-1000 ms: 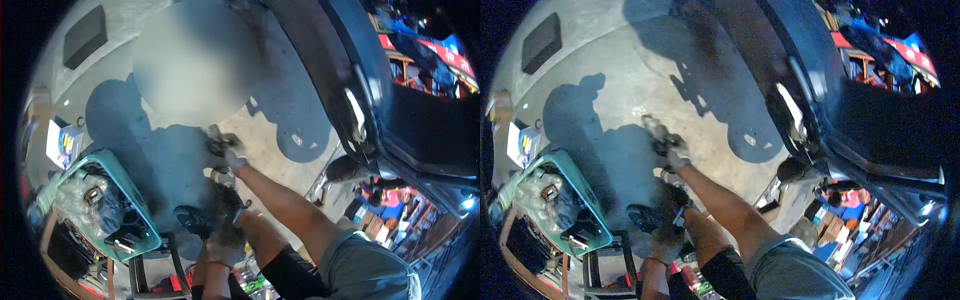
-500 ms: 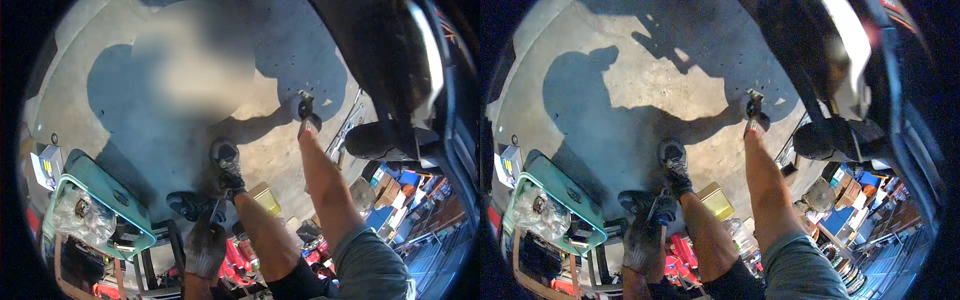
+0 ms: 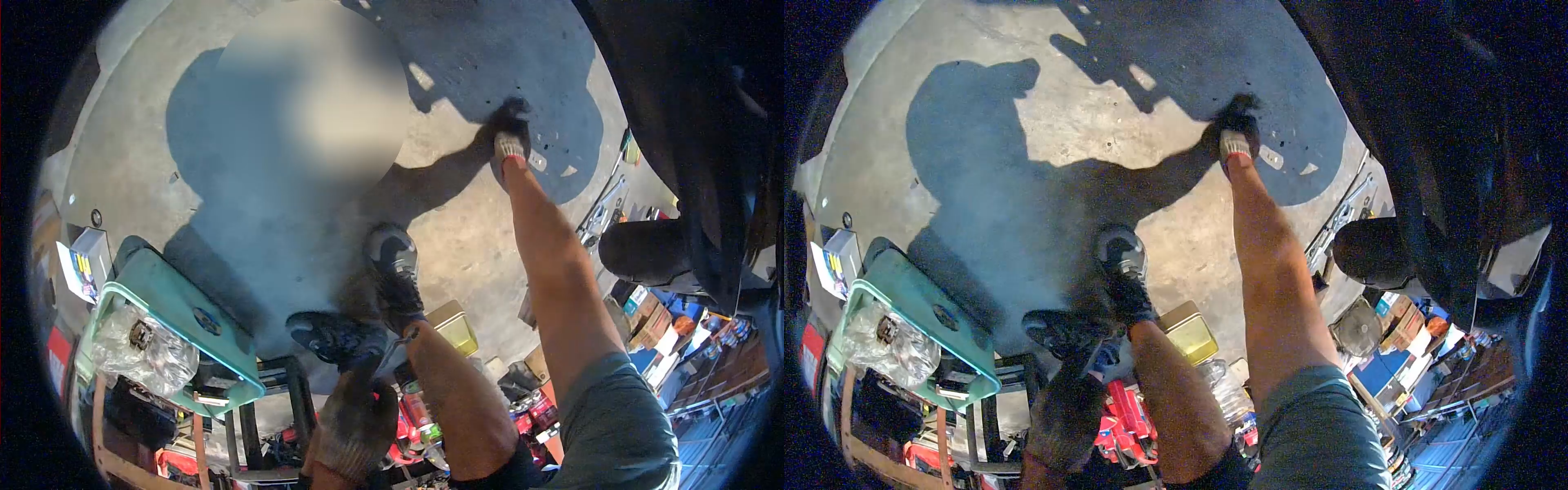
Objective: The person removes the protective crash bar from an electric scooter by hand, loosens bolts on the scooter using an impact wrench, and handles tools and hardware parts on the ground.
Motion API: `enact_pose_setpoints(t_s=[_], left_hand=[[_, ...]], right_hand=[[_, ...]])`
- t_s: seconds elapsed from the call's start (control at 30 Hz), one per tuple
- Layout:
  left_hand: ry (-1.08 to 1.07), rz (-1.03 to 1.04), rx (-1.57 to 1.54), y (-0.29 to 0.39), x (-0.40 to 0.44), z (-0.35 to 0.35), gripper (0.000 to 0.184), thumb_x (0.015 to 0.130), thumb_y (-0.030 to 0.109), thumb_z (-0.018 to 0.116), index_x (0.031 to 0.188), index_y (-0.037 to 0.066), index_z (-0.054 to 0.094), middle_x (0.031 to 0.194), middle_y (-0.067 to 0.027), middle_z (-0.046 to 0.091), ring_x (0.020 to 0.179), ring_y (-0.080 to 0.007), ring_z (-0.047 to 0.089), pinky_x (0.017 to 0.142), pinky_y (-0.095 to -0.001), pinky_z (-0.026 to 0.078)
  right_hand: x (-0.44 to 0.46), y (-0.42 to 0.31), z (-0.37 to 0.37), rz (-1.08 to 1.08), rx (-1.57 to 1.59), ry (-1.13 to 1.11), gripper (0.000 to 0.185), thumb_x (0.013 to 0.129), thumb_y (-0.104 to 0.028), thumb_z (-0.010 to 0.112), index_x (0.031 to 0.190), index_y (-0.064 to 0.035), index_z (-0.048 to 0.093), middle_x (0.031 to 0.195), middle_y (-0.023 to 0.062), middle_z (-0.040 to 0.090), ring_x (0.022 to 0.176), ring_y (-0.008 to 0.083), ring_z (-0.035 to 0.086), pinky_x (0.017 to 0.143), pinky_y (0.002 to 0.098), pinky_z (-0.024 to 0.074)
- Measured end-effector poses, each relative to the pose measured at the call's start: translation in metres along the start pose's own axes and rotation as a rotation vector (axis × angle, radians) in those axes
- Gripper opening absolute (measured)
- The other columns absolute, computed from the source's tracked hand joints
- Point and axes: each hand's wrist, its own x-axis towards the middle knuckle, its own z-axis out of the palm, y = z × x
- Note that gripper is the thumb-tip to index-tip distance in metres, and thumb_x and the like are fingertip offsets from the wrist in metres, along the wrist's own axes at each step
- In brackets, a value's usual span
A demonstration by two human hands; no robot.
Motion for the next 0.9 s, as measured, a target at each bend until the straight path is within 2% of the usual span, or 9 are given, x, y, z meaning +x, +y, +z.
enact_pose_setpoints(t_s=[0.1, 0.2, 0.27, 0.43, 0.5, 0.63, 0.7, 0.77, 0.9], left_hand=[[0.071, 0.196, 0.130, -0.008, -0.003, 0.004, 0.035, 0.080, 0.008, 0.054, 0.114, 0.003, 0.050, 0.092, -0.0233, 0.059, 0.081, -0.0405, 0.058, 0.071, -0.0448, 0.049], [0.128, 0.253, 0.148, -0.011, -0.005, 0.004, 0.034, 0.080, 0.009, 0.055, 0.113, 0.003, 0.051, 0.089, -0.0231, 0.059, 0.080, -0.0406, 0.058, 0.069, -0.0453, 0.048], [0.160, 0.263, 0.127, -0.010, -0.001, 0.000, 0.034, 0.079, 0.010, 0.055, 0.112, 0.003, 0.051, 0.088, -0.0228, 0.059, 0.080, -0.0406, 0.058, 0.069, -0.0455, 0.048], [0.172, 0.337, 0.215, 0.004, -0.002, -0.010, 0.034, 0.079, 0.010, 0.056, 0.112, 0.003, 0.050, 0.089, -0.0220, 0.059, 0.080, -0.0398, 0.058, 0.068, -0.0449, 0.048], [0.045, -0.016, -0.007, 0.027, 0.004, -0.020, 0.034, 0.079, 0.011, 0.056, 0.112, 0.004, 0.051, 0.090, -0.0213, 0.059, 0.081, -0.0387, 0.059, 0.069, -0.0443, 0.048], [0.048, -0.150, -0.135, 0.031, 0.009, -0.008, 0.034, 0.079, 0.014, 0.057, 0.112, 0.006, 0.051, 0.089, -0.0194, 0.061, 0.079, -0.0377, 0.060, 0.069, -0.0442, 0.049], [0.127, -0.046, -0.030, 0.026, 0.009, 0.006, 0.034, 0.082, 0.018, 0.056, 0.113, 0.007, 0.051, 0.088, -0.0187, 0.062, 0.078, -0.0384, 0.061, 0.068, -0.0447, 0.050], [0.099, -0.075, -0.064, 0.025, 0.010, 0.012, 0.033, 0.083, 0.020, 0.055, 0.113, 0.007, 0.051, 0.088, -0.0189, 0.062, 0.078, -0.0386, 0.061, 0.067, -0.0445, 0.050], [0.089, 0.015, 0.066, -0.004, 0.007, 0.048, 0.031, 0.086, 0.022, 0.052, 0.113, 0.008, 0.051, 0.090, -0.0198, 0.063, 0.080, -0.0385, 0.061, 0.067, -0.0442, 0.050]], right_hand=[[0.042, 0.007, 0.027, -0.456, 0.112, 0.549, 0.028, 0.085, -0.015, 0.042, 0.097, -0.0033, 0.065, 0.095, 0.0202, 0.064, 0.089, 0.0350, 0.062, 0.079, 0.0403, 0.0488], [0.029, 0.000, -0.019, 0.002, -0.129, 0.104, 0.033, 0.086, -0.032, 0.051, 0.098, -0.0023, 0.062, 0.082, 0.0178, 0.066, 0.071, 0.0343, 0.064, 0.064, 0.0412, 0.0492], [0.006, 0.007, -0.010, 0.576, 1.014, 0.459, 0.024, 0.082, -0.024, 0.060, 0.097, -0.0059, 0.063, 0.077, 0.0117, 0.066, 0.066, 0.0270, 0.064, 0.060, 0.0356, 0.0495], [0.034, 0.072, 0.031, 0.281, 0.451, 0.230, 0.022, 0.082, -0.020, 0.057, 0.101, -0.0110, 0.064, 0.090, 0.0109, 0.066, 0.080, 0.0268, 0.064, 0.068, 0.0367, 0.0503], [0.014, 0.032, 0.011, 0.228, 0.194, 0.098, 0.025, 0.084, -0.019, 0.051, 0.105, -0.0115, 0.064, 0.098, 0.0126, 0.066, 0.089, 0.0299, 0.064, 0.075, 0.0397, 0.0502], [-0.036, -0.009, 0.006, -0.458, -0.740, -0.044, 0.033, 0.089, -0.010, 0.038, 0.113, -0.0042, 0.059, 0.122, 0.0110, 0.056, 0.109, 0.0274, 0.054, 0.092, 0.0390, 0.0421], [-0.060, -0.009, 0.022, -0.181, 0.521, 0.029, 0.030, 0.089, -0.014, 0.044, 0.113, -0.0016, 0.057, 0.117, 0.0113, 0.059, 0.102, 0.0273, 0.057, 0.090, 0.0372, 0.0421], [-0.087, 0.013, 0.033, -0.151, 0.481, 0.045, 0.031, 0.087, -0.017, 0.052, 0.113, 0.0001, 0.054, 0.104, 0.0130, 0.062, 0.094, 0.0248, 0.058, 0.081, 0.0333, 0.0456], [-0.161, 0.055, 0.048, 0.479, 1.273, 0.102, 0.018, 0.083, -0.020, 0.057, 0.091, -0.0041, 0.058, 0.077, 0.0104, 0.061, 0.064, 0.0162, 0.057, 0.052, 0.0273, 0.0442]])
